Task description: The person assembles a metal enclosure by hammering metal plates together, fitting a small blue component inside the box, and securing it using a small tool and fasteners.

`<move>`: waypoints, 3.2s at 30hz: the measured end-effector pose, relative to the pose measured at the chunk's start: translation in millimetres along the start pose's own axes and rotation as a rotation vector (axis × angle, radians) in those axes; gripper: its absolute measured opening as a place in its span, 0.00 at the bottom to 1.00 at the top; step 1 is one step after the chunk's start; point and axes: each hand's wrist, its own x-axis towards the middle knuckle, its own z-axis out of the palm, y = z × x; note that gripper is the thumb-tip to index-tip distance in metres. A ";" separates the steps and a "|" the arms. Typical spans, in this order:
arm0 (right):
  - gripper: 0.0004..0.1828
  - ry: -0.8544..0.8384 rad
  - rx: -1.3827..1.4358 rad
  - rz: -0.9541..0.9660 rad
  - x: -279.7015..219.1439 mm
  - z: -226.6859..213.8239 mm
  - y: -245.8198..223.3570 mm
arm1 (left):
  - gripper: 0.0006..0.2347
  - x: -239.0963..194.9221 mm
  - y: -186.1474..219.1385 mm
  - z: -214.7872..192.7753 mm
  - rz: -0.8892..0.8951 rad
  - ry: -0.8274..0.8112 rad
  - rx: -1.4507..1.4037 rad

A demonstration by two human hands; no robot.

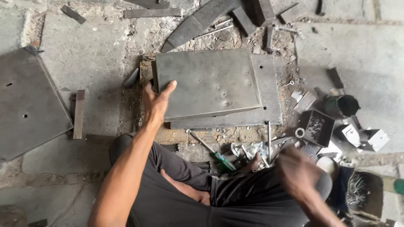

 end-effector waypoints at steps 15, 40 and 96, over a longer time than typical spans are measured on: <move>0.28 -0.024 -0.134 -0.058 -10.1 -15.4 -46.1 | 0.50 2.7 11.5 2.7 -0.098 -0.042 0.009; 0.22 0.062 0.283 0.017 -21.0 -42.1 -67.4 | 0.35 8.8 6.8 1.6 0.110 -0.030 -0.086; 0.21 -0.044 -0.001 -0.279 -30.3 108.4 2.0 | 0.20 -122.4 99.3 -95.5 0.527 -0.125 -0.055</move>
